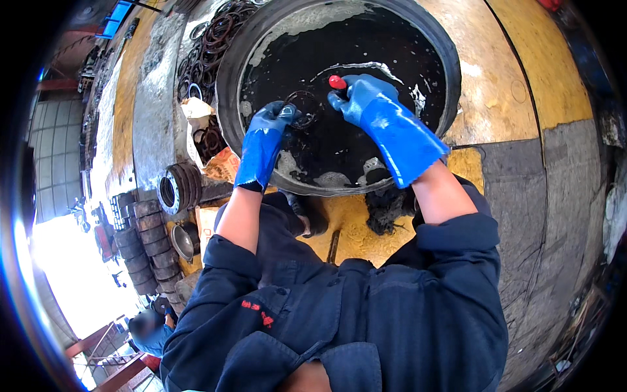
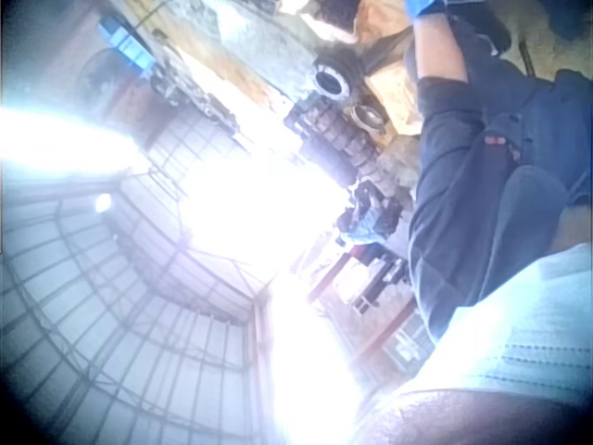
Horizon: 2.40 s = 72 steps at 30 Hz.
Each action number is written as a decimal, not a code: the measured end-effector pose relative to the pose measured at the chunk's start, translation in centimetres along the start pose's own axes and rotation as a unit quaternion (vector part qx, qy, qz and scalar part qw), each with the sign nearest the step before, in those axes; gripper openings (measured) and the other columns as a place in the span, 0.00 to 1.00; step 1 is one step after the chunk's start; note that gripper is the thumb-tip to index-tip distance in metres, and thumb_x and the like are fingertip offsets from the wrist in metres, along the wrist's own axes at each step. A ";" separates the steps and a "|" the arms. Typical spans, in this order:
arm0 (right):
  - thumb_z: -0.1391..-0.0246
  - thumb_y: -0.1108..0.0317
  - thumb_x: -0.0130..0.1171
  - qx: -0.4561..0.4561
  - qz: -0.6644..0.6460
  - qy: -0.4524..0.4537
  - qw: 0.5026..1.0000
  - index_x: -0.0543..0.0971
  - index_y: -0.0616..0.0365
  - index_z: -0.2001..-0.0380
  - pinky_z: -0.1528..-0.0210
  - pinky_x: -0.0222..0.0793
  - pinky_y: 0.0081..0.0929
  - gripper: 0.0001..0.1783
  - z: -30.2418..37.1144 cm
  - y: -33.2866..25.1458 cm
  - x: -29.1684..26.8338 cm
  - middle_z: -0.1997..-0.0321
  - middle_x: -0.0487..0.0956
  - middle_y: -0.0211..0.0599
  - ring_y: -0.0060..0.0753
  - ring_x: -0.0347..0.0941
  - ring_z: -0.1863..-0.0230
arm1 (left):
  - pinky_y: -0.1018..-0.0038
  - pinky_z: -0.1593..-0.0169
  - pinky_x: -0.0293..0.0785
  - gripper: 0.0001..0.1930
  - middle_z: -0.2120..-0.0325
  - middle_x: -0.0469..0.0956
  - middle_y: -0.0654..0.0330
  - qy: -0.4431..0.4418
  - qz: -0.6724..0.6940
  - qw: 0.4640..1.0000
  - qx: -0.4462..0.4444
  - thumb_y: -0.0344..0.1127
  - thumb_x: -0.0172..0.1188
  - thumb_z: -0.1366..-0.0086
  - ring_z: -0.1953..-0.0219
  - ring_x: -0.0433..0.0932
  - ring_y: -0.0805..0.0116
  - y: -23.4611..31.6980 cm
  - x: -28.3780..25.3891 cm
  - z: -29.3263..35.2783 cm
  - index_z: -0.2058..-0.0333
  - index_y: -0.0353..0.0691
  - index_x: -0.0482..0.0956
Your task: The person scrubs small, circular metal parts with a red-handled wire brush while holding them over a large black tub filled with dark liquid. The person repeatedly dips the parts into the liquid and scrubs them, then places them into a cardboard box to the left.
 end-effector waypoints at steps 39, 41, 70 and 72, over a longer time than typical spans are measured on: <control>0.39 0.57 0.71 -0.052 -0.329 0.212 0.919 0.87 0.53 0.52 0.56 0.80 0.27 0.16 1.2 0.5 -3.4 0.62 0.89 0.36 0.26 0.85 0.65 | 0.70 0.51 0.76 0.13 0.60 0.86 0.57 0.015 0.032 0.974 0.224 0.40 0.65 0.29 0.55 0.82 0.66 4.0 0.6 1.6 0.55 0.38 0.86; 0.39 0.58 0.70 -0.076 -0.327 0.234 0.913 0.87 0.54 0.51 0.56 0.80 0.27 0.17 0.6 1.2 -3.6 0.61 0.89 0.38 0.26 0.85 0.65 | 0.71 0.52 0.76 0.13 0.63 0.84 0.59 0.101 -0.019 0.955 0.278 0.40 0.66 0.29 0.60 0.79 0.71 5.0 0.4 1.7 0.55 0.38 0.86; 0.40 0.49 0.66 -0.088 -0.319 0.253 0.909 0.88 0.49 0.57 0.54 0.79 0.35 0.18 1.5 2.3 -7.1 0.67 0.87 0.38 0.37 0.85 0.63 | 0.58 0.39 0.76 0.38 0.46 0.82 0.42 -0.138 -0.370 0.895 0.209 0.51 0.76 0.45 0.43 0.81 0.45 1.6 10.4 0.1 0.42 0.33 0.78; 0.40 0.49 0.67 -0.086 -0.312 0.260 0.910 0.88 0.49 0.57 0.54 0.79 0.36 0.17 2.0 2.8 -7.4 0.67 0.87 0.38 0.37 0.85 0.63 | 0.56 0.39 0.75 0.40 0.45 0.81 0.41 -0.199 -0.387 0.890 0.139 0.52 0.75 0.47 0.42 0.79 0.41 1.1 12.7 0.4 0.41 0.33 0.77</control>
Point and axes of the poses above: each hand's wrist, its own z-axis away from the middle knuckle, its own x-axis out of the palm, y = z × x, the point moved 10 cm from there along -z, towards the middle knuckle
